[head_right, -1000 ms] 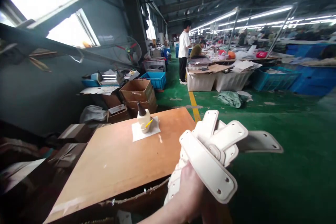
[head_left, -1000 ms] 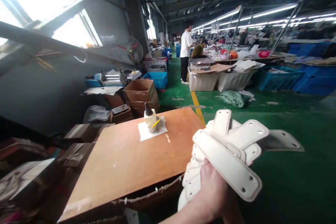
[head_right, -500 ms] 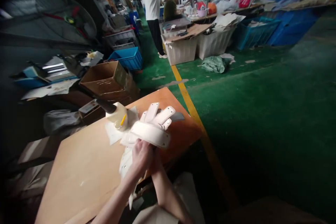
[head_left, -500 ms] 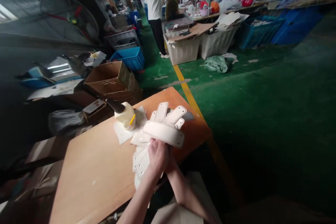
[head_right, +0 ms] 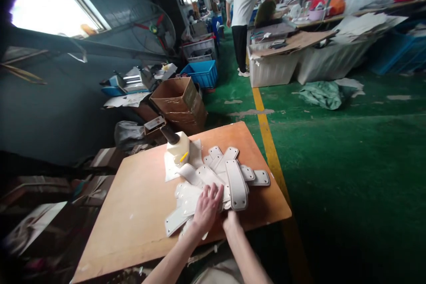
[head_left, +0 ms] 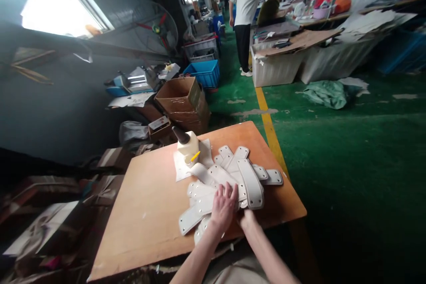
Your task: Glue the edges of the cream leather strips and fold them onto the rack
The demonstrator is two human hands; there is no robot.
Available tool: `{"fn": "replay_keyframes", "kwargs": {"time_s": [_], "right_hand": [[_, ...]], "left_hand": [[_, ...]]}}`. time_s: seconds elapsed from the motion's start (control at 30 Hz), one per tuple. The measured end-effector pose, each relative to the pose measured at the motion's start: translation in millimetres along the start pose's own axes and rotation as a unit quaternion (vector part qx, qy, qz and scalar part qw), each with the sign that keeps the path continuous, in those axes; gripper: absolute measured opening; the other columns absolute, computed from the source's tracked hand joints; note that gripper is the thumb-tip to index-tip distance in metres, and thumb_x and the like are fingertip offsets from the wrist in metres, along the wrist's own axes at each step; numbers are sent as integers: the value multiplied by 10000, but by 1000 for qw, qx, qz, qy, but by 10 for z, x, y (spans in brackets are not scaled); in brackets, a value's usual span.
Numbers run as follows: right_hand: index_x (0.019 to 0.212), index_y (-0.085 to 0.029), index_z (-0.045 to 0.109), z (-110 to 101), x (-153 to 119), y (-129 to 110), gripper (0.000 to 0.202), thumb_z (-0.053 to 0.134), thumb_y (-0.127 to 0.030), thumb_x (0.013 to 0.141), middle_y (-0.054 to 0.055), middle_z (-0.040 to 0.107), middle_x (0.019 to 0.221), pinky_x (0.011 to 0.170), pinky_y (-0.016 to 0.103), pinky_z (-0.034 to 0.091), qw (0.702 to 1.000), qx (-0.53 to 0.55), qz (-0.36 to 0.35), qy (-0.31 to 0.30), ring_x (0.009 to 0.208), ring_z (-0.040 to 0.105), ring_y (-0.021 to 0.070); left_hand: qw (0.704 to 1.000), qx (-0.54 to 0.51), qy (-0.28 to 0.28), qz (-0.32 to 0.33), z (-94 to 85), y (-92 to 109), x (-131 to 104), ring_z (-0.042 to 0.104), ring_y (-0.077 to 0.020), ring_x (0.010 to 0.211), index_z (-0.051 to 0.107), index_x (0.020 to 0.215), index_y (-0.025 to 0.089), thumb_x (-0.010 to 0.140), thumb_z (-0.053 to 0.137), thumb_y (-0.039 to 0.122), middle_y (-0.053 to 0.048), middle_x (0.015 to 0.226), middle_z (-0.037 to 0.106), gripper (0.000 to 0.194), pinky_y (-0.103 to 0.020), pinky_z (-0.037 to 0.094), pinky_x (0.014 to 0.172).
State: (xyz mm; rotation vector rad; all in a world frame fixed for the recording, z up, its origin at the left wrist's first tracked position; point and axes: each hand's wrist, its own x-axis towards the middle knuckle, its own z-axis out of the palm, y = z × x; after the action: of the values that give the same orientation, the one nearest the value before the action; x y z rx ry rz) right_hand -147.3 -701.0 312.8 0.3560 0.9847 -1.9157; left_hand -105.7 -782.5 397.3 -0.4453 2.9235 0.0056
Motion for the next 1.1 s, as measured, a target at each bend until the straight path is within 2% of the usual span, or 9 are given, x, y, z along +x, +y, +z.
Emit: {"fn": "replay_keyframes", "kwargs": {"time_s": [0.17, 0.23, 0.37, 0.43, 0.57, 0.67, 0.77, 0.9, 1.1], "right_hand": [[722, -207, 614, -446, -226, 10, 378, 805, -492, 563, 63, 705, 755, 718, 324, 564, 995, -26, 64, 76, 796, 690, 236], [739, -190, 604, -654, -350, -47, 366, 804, -435, 555, 78, 717, 770, 703, 314, 564, 988, -99, 92, 78, 765, 703, 225], [700, -184, 565, -1051, -482, -366, 236, 696, -380, 681, 39, 657, 593, 458, 242, 485, 898, -409, 126, 103, 482, 643, 165], [650, -189, 538, -1213, -470, -625, 243, 678, -383, 696, 16, 598, 504, 371, 222, 396, 866, -472, 113, 123, 370, 566, 150], [818, -208, 591, -1294, -298, -1088, 285, 617, -476, 724, 80, 704, 774, 507, 287, 488, 811, -552, 3, 194, 631, 683, 226], [983, -197, 602, -1155, -118, -1172, 487, 630, -563, 663, 138, 709, 951, 730, 395, 522, 761, -590, -94, 251, 914, 675, 325], [982, -170, 596, -1008, 9, -1057, 610, 653, -635, 591, 156, 711, 888, 796, 432, 508, 776, -562, -117, 260, 922, 666, 355], [877, -170, 601, -905, 55, -870, 570, 657, -652, 579, 135, 717, 791, 713, 371, 534, 821, -498, -127, 250, 807, 690, 306], [853, -148, 649, -864, -175, -848, 572, 736, -622, 543, 103, 731, 775, 575, 328, 539, 883, -394, -122, 224, 725, 695, 283]], "left_hand": [[999, -11, -36, 0, 237, 36, -93, 239, -426, 1404, 175, 1515, 184, 707, 707, 463, -192, 1555, 264, 1007, -536, 279, 1096], [999, -30, -29, -4, 272, 11, -148, 210, -403, 1424, 169, 1516, 181, 714, 706, 466, -177, 1568, 245, 1007, -518, 273, 1107], [997, -72, -13, -10, 227, -132, -217, 312, -337, 1392, 217, 1497, 191, 746, 718, 364, -153, 1513, 370, 919, -463, 319, 1087], [996, -90, 2, -9, 176, -208, -212, 391, -320, 1333, 270, 1472, 204, 747, 727, 339, -141, 1447, 452, 868, -460, 333, 1071], [995, -93, 23, -11, 68, -276, -151, 497, -303, 1149, 403, 1378, 195, 688, 785, 356, -118, 1262, 547, 804, -449, 382, 991], [997, -72, 22, 4, 9, -272, -101, 521, -277, 1006, 495, 1253, 175, 640, 825, 366, -85, 1106, 577, 722, -428, 404, 926], [997, -65, 15, 32, 4, -287, -72, 527, -265, 946, 544, 1101, 178, 643, 823, 352, -66, 1035, 583, 564, -409, 414, 878], [994, -95, -19, 54, 54, -357, -80, 563, -249, 931, 530, 1029, 181, 746, 723, 222, -66, 1015, 611, 345, -371, 432, 821], [977, -179, -99, 69, 20, -576, -183, 635, -204, 822, 545, 990, 210, 808, 570, 129, -45, 932, 677, 201, -284, 435, 694]]}}
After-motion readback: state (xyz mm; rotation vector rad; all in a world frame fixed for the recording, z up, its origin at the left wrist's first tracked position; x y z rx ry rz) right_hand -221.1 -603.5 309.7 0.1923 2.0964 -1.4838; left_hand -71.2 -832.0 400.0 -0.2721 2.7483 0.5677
